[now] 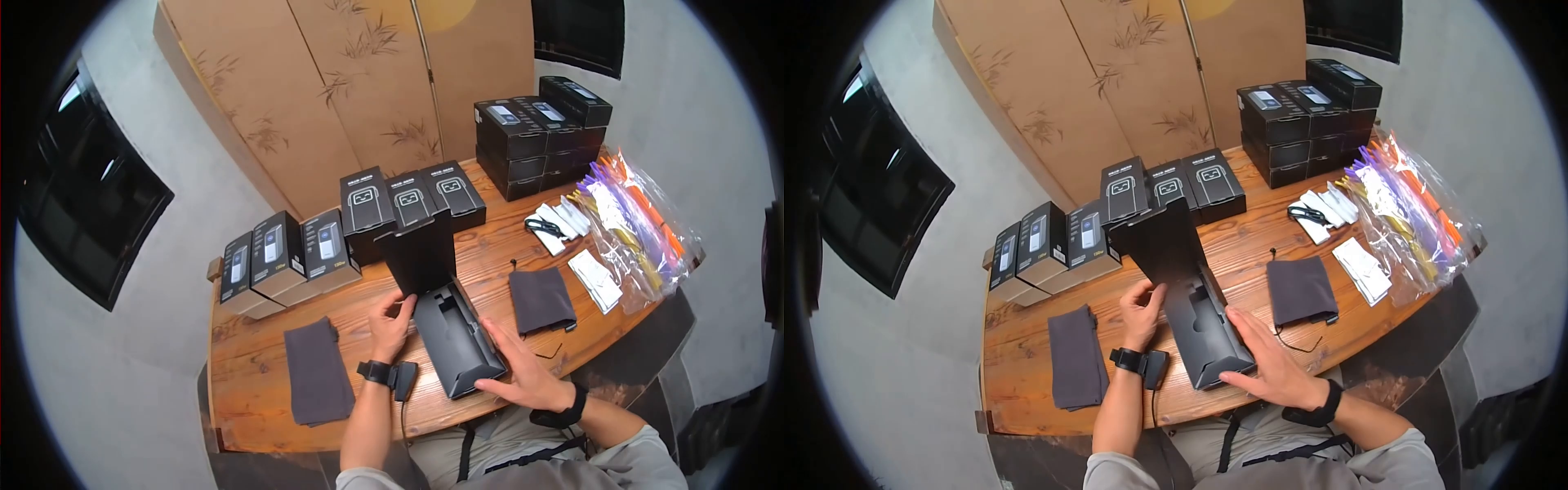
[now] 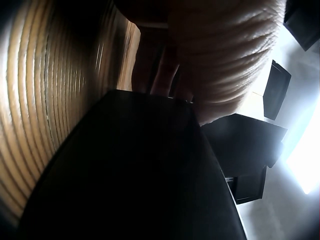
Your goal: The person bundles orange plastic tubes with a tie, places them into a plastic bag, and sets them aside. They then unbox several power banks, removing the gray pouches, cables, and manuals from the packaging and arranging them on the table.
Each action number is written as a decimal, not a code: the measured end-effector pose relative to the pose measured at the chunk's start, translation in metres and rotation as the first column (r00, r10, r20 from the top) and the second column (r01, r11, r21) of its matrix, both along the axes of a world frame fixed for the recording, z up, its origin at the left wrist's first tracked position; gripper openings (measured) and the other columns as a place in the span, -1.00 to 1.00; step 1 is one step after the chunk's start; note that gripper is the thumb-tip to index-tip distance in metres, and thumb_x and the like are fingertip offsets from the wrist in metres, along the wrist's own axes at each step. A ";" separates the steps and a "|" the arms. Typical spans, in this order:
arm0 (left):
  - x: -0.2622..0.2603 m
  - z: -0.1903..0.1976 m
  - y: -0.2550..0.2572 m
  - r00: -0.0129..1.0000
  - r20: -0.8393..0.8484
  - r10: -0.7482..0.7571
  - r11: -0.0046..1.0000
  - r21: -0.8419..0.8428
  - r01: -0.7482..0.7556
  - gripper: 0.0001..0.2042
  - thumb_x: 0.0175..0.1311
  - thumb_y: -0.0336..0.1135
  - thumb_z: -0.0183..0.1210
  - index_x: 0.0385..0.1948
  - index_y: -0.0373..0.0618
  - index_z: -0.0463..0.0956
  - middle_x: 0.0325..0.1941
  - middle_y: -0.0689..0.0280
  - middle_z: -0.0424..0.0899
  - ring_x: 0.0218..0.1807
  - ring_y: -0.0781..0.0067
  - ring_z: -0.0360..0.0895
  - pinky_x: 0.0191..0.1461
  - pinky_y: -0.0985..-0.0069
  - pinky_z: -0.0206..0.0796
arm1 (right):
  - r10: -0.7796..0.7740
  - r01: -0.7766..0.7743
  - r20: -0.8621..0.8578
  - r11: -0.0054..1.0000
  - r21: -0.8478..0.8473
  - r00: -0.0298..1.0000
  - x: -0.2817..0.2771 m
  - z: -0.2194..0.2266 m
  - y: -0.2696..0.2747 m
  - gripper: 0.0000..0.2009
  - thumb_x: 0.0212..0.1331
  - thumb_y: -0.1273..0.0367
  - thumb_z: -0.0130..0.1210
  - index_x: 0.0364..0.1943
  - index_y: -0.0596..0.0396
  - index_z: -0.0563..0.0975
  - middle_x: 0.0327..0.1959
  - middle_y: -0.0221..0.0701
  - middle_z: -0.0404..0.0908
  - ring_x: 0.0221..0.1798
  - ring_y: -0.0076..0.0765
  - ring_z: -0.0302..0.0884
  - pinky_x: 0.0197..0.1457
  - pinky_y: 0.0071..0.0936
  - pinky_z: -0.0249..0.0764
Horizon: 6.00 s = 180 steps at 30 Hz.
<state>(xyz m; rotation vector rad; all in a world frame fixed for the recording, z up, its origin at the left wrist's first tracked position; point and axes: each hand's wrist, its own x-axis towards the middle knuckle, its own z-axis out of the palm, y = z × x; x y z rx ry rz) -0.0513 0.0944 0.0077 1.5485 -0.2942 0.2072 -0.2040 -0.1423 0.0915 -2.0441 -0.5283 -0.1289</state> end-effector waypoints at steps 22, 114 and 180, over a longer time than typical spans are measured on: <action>-0.003 0.002 0.002 0.995 -0.065 -0.073 0.996 0.053 0.077 -0.83 0.25 -0.52 0.25 -0.15 -0.27 0.66 -0.29 0.36 0.68 -0.33 0.66 0.53 -0.24 0.69 0.37 | 0.029 -0.029 0.027 1.000 0.004 0.999 0.013 -0.039 -0.005 -0.29 -0.01 0.14 0.39 0.27 0.06 0.41 0.44 -0.11 0.15 0.46 0.08 0.12 0.47 -0.16 0.15; -0.009 0.017 -0.004 0.938 0.019 -0.347 0.919 -0.193 0.344 -0.43 0.18 -0.54 0.21 0.27 -0.33 0.24 0.34 0.02 0.35 0.38 0.21 0.29 0.39 0.33 0.21 | 0.100 0.061 -0.252 0.826 0.561 0.963 0.014 -0.067 -0.009 -0.13 0.15 0.37 0.29 0.49 0.13 -0.02 0.48 -0.03 0.06 0.42 -0.15 0.23 0.38 -0.32 0.27; 0.002 -0.005 -0.002 0.990 -0.118 -0.080 0.981 0.167 0.099 -0.82 0.28 -0.40 0.21 -0.16 -0.29 0.61 -0.26 0.21 0.71 -0.24 0.54 0.64 -0.19 0.62 0.50 | -0.264 0.418 -0.600 0.899 0.129 0.755 0.318 0.027 0.024 -0.57 0.38 0.12 -0.08 0.20 0.04 0.47 0.21 -0.32 0.44 0.19 -0.16 0.40 0.00 -0.05 0.55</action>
